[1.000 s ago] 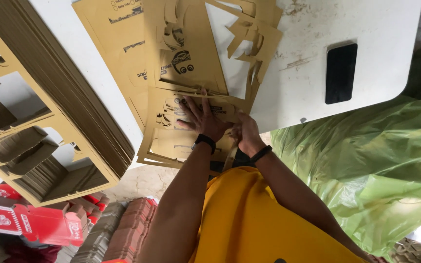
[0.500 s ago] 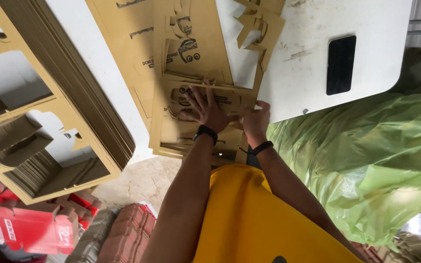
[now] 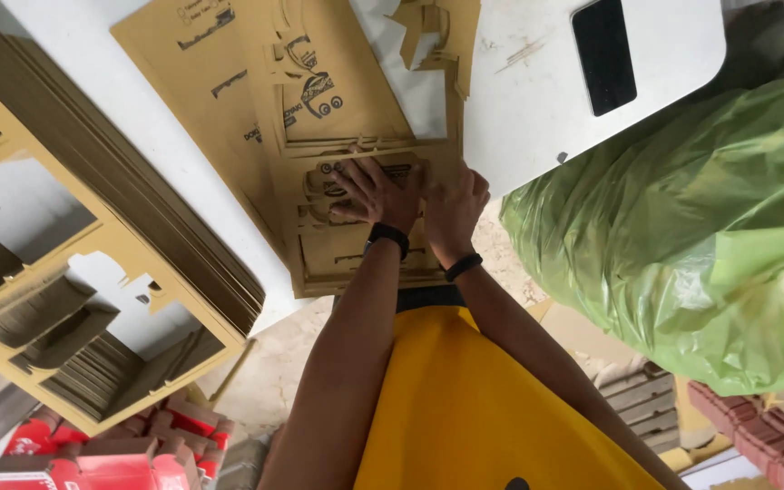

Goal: Stripping waste material from die-cut cardboard sheets and stacking the finished products

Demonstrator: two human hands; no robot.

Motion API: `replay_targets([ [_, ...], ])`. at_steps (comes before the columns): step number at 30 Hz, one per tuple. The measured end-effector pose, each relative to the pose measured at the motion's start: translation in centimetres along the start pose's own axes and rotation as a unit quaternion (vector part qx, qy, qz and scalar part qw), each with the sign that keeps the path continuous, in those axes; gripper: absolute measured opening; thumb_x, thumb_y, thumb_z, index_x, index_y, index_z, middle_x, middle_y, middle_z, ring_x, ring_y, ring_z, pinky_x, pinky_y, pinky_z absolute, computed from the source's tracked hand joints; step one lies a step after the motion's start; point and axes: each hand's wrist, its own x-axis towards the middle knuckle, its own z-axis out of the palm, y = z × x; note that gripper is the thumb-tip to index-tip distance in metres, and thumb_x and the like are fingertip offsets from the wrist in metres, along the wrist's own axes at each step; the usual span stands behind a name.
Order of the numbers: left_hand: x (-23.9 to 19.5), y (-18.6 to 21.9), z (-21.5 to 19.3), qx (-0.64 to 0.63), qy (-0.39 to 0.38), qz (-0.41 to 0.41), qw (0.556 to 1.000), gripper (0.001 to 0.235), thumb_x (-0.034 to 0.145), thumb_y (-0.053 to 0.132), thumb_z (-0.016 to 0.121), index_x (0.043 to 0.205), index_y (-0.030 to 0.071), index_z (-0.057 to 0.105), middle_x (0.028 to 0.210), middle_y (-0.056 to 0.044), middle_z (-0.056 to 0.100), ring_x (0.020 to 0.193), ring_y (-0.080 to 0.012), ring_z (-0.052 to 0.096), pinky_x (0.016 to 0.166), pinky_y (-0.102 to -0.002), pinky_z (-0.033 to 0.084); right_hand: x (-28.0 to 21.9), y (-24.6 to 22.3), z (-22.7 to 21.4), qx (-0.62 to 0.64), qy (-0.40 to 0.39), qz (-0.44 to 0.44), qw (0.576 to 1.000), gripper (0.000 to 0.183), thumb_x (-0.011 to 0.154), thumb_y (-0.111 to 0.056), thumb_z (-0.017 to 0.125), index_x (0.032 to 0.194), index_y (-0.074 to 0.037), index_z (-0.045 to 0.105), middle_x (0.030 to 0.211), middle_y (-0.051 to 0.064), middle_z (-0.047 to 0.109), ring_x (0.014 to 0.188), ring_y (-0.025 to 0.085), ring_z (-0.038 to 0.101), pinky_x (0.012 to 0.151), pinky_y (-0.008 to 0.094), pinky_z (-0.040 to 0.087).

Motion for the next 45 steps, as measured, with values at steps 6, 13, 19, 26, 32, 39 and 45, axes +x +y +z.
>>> replay_targets([
  [6, -0.3, 0.5, -2.8, -0.046, -0.047, 0.004, 0.998, 0.129, 0.078, 0.098, 0.049, 0.168, 0.019, 0.000, 0.173, -0.012, -0.007, 0.158, -0.0379, -0.011, 0.111, -0.086, -0.007, 2.2, -2.2, -1.4, 0.103, -0.103, 0.163, 0.976, 0.036, 0.098, -0.040, 0.063, 0.116, -0.011, 0.051, 0.107, 0.020, 0.062, 0.098, 0.037, 0.071, 0.073, 0.044, 0.064],
  [13, -0.1, 1.2, -6.4, -0.084, -0.160, 0.007, 0.983, 0.124, 0.086, 0.090, 0.049, 0.166, 0.013, -0.006, 0.171, -0.016, -0.017, 0.155, -0.0387, -0.023, 0.109, -0.085, -0.012, 3.0, -7.6, -4.1, 0.014, -0.178, 0.165, 0.970, 0.049, 0.102, -0.033, 0.042, 0.145, -0.011, 0.045, 0.114, 0.034, 0.067, 0.114, 0.053, 0.063, 0.093, 0.065, 0.052],
  [19, 0.6, 1.1, -2.8, -0.008, -0.075, 0.013, 0.997, 0.120, 0.087, 0.087, 0.050, 0.166, 0.011, 0.003, 0.172, -0.017, -0.009, 0.156, -0.0390, -0.014, 0.111, -0.080, -0.005, 3.7, -1.9, -0.4, 0.021, -0.127, 0.055, 0.990, 0.051, 0.102, -0.027, 0.045, 0.149, -0.007, 0.041, 0.105, 0.041, 0.065, 0.105, 0.060, 0.062, 0.084, 0.069, 0.051],
  [26, 0.1, 0.0, -3.2, -0.101, -0.137, 0.013, 0.985, 0.121, 0.087, 0.082, 0.055, 0.165, 0.011, -0.006, 0.169, -0.019, -0.016, 0.153, -0.0445, -0.022, 0.106, -0.086, -0.006, 2.9, 0.9, -2.1, 0.042, -0.083, 0.033, 0.995, 0.049, 0.101, -0.014, 0.050, 0.144, 0.007, 0.036, 0.118, 0.034, 0.046, 0.112, 0.064, 0.053, 0.084, 0.063, 0.053],
  [32, -0.2, 0.0, -0.5, -0.060, -0.071, -0.007, 0.996, 0.130, 0.079, 0.091, 0.056, 0.166, 0.011, 0.003, 0.172, -0.019, -0.010, 0.156, -0.0429, -0.015, 0.111, -0.082, -0.010, 1.9, 0.5, -0.4, 0.016, -0.083, 0.047, 0.995, 0.060, 0.101, -0.016, 0.055, 0.149, 0.010, 0.032, 0.124, 0.022, 0.035, 0.118, 0.054, 0.047, 0.095, 0.064, 0.047],
  [39, 0.0, 0.0, -1.0, -0.041, -0.060, 0.003, 0.997, 0.132, 0.077, 0.099, 0.047, 0.164, 0.009, 0.008, 0.170, -0.021, -0.005, 0.155, -0.0453, -0.013, 0.106, -0.088, -0.002, 1.3, 0.0, 0.6, -0.039, -0.044, 0.062, 0.996, 0.042, 0.103, -0.028, 0.059, 0.136, -0.009, 0.040, 0.127, 0.011, 0.027, 0.115, 0.037, 0.034, 0.097, 0.053, 0.033],
  [45, 0.5, 0.4, -1.6, -0.056, -0.105, -0.016, 0.993, 0.131, 0.077, 0.096, 0.050, 0.166, 0.013, 0.001, 0.170, -0.017, -0.009, 0.155, -0.0431, -0.015, 0.106, -0.090, -0.005, 1.8, 1.5, 1.7, -0.055, -0.040, 0.069, 0.995, 0.060, 0.099, -0.029, 0.065, 0.146, -0.007, 0.032, 0.128, 0.010, 0.027, 0.116, 0.034, 0.032, 0.099, 0.050, 0.032],
])
